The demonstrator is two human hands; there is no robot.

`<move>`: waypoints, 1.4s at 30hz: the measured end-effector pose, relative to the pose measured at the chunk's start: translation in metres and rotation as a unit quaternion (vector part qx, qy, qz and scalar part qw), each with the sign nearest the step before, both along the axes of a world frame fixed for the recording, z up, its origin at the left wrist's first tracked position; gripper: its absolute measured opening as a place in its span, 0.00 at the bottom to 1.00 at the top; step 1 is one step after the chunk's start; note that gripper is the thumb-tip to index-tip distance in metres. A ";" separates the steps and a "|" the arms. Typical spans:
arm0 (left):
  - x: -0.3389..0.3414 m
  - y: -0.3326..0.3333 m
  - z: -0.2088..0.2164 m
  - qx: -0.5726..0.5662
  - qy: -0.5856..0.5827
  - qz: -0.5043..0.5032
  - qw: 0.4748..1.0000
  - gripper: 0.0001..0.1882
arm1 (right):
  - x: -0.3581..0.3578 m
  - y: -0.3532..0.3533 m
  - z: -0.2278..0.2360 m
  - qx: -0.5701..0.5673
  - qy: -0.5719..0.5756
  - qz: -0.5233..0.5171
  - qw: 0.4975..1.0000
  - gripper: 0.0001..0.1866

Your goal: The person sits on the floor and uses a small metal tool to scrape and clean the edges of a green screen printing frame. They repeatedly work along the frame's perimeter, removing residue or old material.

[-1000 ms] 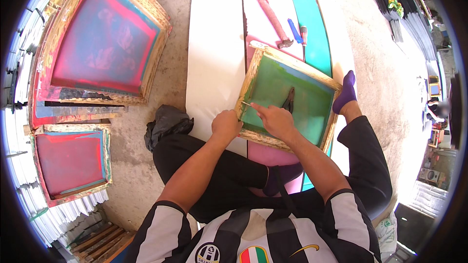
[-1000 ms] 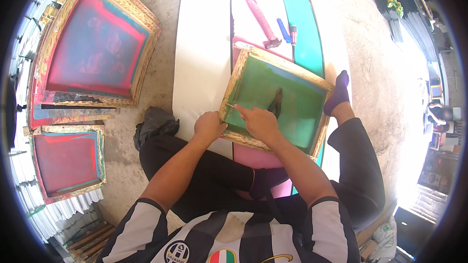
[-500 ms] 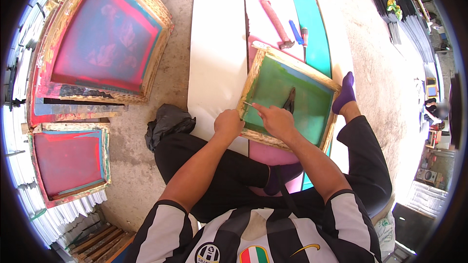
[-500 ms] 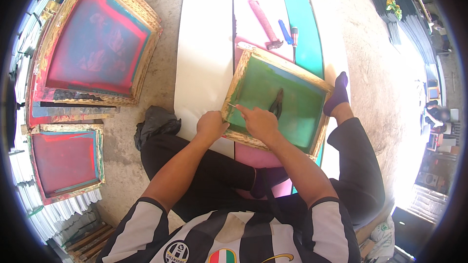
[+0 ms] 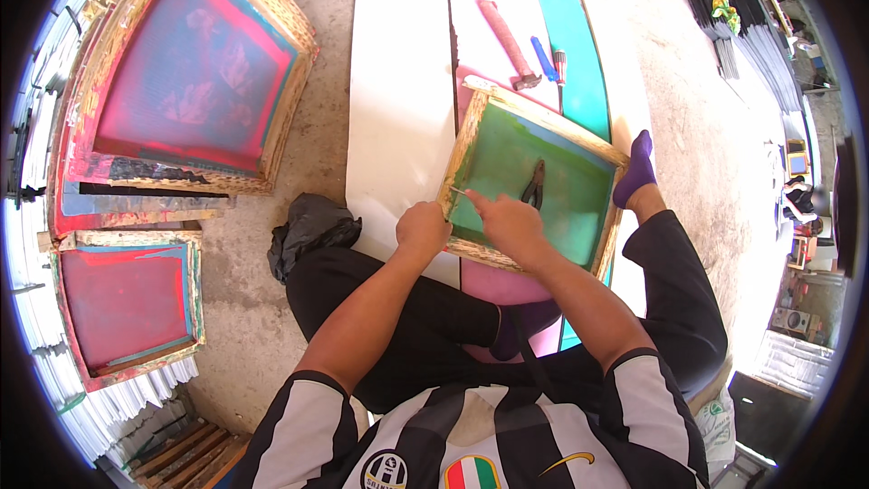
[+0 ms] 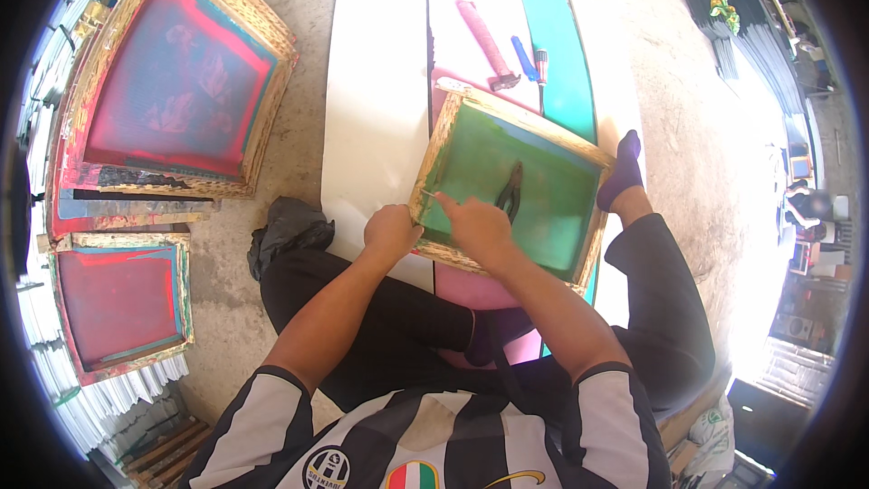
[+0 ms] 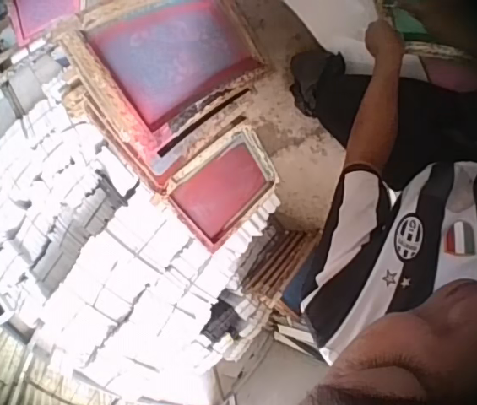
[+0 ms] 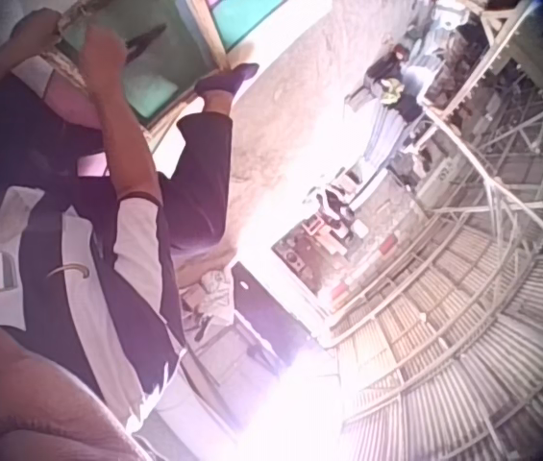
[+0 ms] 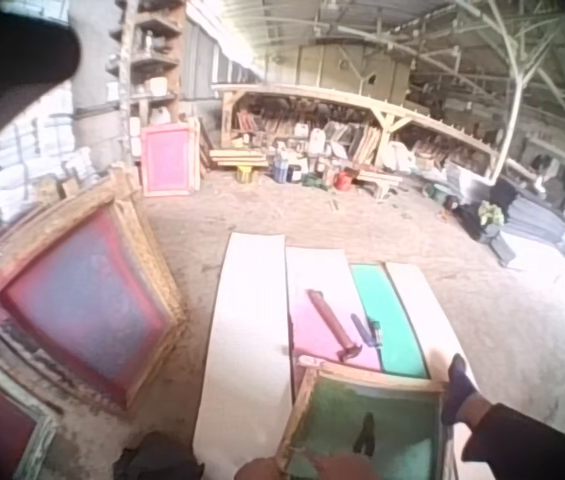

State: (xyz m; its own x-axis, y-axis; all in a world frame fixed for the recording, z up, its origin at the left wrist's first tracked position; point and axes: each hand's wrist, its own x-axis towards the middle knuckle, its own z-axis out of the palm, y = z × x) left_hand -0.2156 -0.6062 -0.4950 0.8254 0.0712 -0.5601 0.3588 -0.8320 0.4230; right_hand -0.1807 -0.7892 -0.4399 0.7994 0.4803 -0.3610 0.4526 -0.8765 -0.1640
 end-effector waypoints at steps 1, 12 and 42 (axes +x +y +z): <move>0.000 -0.001 -0.001 0.002 0.000 0.000 1.000 0.17 | -0.003 0.005 0.001 -0.020 -0.013 0.000 1.000 0.23; 0.001 -0.001 -0.003 0.020 -0.013 -0.009 1.000 0.16 | -0.003 0.004 0.001 -0.025 0.046 0.006 0.999 0.24; 0.002 -0.002 0.003 0.031 -0.013 -0.040 0.999 0.17 | 0.048 -0.039 -0.049 0.156 0.217 -0.004 0.964 0.21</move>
